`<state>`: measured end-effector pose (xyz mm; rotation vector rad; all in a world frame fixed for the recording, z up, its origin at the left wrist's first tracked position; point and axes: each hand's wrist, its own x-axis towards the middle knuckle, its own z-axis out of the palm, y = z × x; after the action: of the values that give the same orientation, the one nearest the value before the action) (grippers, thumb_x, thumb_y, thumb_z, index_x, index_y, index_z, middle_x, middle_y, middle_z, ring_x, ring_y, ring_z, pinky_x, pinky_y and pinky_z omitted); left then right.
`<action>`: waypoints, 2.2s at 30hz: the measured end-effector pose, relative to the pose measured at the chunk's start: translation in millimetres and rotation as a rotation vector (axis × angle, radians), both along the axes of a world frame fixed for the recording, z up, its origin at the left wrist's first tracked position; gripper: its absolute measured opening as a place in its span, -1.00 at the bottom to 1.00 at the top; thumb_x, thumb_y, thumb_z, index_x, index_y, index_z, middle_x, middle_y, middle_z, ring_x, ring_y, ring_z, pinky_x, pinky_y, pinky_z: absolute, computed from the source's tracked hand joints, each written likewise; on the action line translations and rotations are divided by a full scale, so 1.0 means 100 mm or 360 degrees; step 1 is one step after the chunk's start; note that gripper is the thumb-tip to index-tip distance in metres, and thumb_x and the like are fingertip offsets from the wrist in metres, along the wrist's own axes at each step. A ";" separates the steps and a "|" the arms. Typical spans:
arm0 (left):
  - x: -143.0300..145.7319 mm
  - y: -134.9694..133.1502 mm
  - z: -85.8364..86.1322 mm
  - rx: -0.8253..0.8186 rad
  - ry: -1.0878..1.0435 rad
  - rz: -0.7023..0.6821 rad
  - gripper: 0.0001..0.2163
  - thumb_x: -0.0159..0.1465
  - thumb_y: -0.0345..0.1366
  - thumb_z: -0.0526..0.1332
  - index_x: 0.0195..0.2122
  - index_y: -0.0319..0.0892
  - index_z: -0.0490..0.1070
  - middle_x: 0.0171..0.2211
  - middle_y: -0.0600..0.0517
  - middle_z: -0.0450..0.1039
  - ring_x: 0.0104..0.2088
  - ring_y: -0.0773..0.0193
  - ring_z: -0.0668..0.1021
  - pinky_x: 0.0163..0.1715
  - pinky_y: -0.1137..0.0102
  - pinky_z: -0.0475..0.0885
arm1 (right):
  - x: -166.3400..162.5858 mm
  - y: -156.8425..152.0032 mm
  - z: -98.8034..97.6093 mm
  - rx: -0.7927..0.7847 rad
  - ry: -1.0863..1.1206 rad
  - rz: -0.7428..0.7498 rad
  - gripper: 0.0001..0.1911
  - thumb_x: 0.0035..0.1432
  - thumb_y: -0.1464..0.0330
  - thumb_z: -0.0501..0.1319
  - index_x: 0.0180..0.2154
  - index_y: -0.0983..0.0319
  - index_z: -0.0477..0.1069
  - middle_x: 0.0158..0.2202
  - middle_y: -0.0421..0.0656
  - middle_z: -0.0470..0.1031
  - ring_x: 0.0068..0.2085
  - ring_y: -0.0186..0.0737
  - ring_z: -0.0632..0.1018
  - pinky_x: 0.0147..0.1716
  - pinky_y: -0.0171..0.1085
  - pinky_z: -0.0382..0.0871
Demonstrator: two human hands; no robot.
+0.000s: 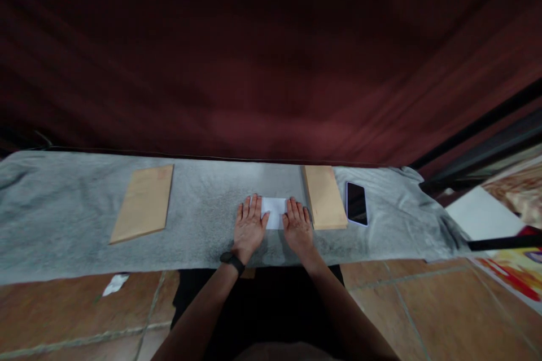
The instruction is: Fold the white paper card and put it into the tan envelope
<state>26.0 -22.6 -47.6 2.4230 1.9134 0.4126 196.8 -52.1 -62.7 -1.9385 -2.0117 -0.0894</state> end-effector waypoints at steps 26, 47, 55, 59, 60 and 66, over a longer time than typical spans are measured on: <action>-0.08 -0.20 0.07 0.0003 0.0072 -0.0451 -0.53 0.47 -0.11 -0.03 0.39 0.00 0.18 0.43 -0.05 0.12 0.43 0.09 0.16 0.41 -0.03 -0.12 | 0.07 0.40 0.19 -0.0164 0.0211 0.0249 -0.52 0.40 0.43 -0.02 0.28 0.31 0.31 0.29 0.05 0.37 0.29 -0.09 0.36 0.31 -0.02 0.11; -0.04 -0.36 0.26 0.0121 0.0119 -0.0591 -0.47 0.46 -0.26 -0.02 0.45 -0.06 0.03 0.47 0.00 0.00 0.47 0.04 0.00 0.44 -0.03 -0.21 | 0.15 0.57 0.52 -0.0171 0.0634 0.0275 -0.76 0.29 0.43 0.07 -0.12 0.23 0.50 -0.18 -0.07 0.60 -0.17 -0.12 0.60 -0.13 -0.21 0.45; -0.15 -0.64 0.35 0.0211 0.0167 -0.0507 -0.39 0.41 -0.36 0.03 0.47 0.07 -0.06 0.46 -0.01 0.03 0.46 0.01 0.03 0.43 -0.11 -0.19 | 0.16 0.23 0.71 0.0060 0.1030 0.0600 -0.72 0.29 0.46 0.01 -0.06 0.18 0.41 0.07 -0.04 0.54 0.13 -0.14 0.53 0.12 -0.13 0.41; -0.17 -0.61 0.30 0.0188 0.0235 -0.0516 -0.39 0.38 -0.41 0.00 0.46 -0.06 -0.01 0.47 -0.07 -0.01 0.47 0.03 0.02 0.43 -0.09 -0.14 | 0.13 -0.06 0.42 -0.0130 0.0858 0.0644 -0.59 0.14 0.57 0.01 -0.08 0.13 0.45 0.03 -0.12 0.57 0.14 -0.17 0.53 0.17 -0.12 0.39; -0.18 -0.60 0.27 0.0160 0.0246 -0.0526 -0.42 0.38 -0.42 -0.01 0.44 -0.11 0.04 0.46 -0.09 0.02 0.46 0.05 0.06 0.43 -0.05 -0.09 | 0.14 -0.11 0.34 -0.0151 0.0810 0.0628 -0.57 0.10 0.59 0.02 -0.09 0.13 0.47 0.03 -0.12 0.58 0.15 -0.16 0.52 0.19 -0.11 0.38; -0.26 -0.53 0.07 0.0027 0.0220 -0.0502 -0.43 0.31 -0.53 -0.09 0.34 -0.20 0.24 0.36 -0.13 0.26 0.37 0.19 0.29 0.36 0.19 0.18 | 0.24 -0.24 0.26 -0.0267 0.0681 0.0666 -0.48 0.03 0.62 0.04 -0.03 0.16 0.49 0.10 -0.14 0.56 0.21 -0.18 0.47 0.30 -0.07 0.28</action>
<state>-0.3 -75.1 -40.6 2.7650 1.5313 0.2541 221.1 -76.4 -36.6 -1.4203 -2.1147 0.5618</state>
